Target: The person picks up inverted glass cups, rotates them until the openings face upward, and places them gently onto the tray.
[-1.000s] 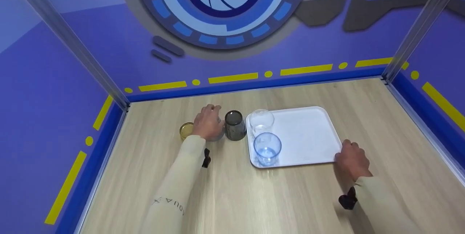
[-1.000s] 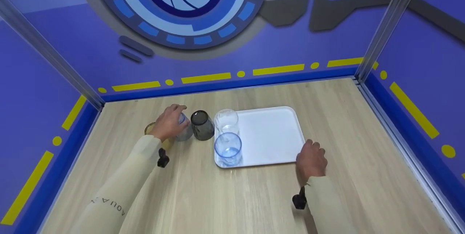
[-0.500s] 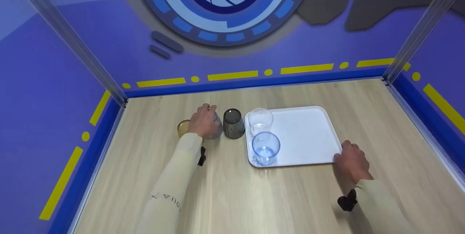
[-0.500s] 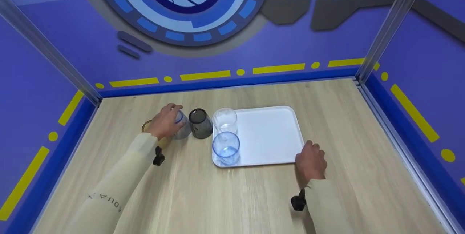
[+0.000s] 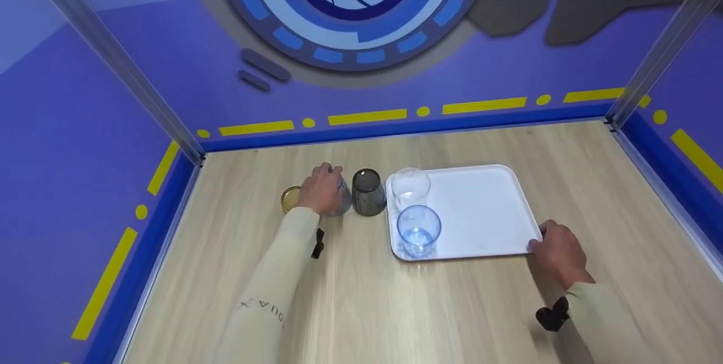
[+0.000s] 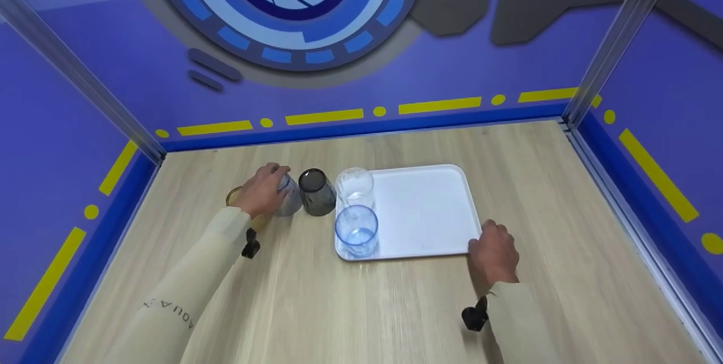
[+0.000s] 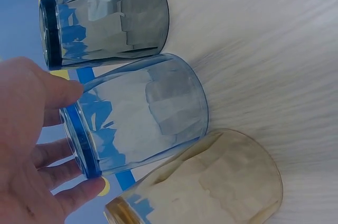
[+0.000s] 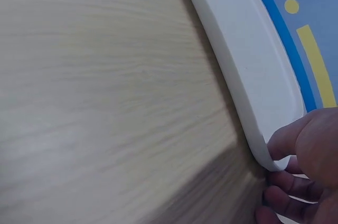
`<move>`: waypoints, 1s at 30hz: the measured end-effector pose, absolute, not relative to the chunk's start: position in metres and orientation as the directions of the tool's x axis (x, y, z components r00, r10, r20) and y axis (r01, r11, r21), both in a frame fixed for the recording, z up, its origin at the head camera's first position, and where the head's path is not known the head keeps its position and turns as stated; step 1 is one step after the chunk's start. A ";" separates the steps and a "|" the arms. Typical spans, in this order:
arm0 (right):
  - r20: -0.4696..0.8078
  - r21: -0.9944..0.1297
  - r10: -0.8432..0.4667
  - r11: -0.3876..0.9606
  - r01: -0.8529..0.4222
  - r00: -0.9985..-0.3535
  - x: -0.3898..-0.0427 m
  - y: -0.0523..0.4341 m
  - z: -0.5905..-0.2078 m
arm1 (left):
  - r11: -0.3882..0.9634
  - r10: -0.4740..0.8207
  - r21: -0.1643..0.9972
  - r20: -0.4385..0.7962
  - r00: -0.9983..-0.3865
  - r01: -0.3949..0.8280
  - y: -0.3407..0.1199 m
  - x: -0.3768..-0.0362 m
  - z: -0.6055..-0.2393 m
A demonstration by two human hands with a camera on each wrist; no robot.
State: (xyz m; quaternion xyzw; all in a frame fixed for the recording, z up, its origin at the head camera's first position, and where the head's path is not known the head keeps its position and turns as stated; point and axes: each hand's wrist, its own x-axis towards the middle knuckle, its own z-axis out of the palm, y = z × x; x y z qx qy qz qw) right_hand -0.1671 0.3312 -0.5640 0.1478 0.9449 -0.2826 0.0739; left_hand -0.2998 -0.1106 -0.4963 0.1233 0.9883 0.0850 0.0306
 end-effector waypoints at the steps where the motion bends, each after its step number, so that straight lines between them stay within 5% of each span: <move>1: -0.224 -0.515 0.237 0.795 0.321 -0.945 -0.167 0.332 -0.564 | 0.955 0.249 0.173 -0.035 -0.968 0.240 -0.111 -0.299 -0.497; 30: 0.015 -0.567 0.329 0.781 0.263 -0.944 -0.170 0.320 -0.541 | 0.947 0.256 0.191 0.032 -0.966 0.257 -0.124 -0.298 -0.483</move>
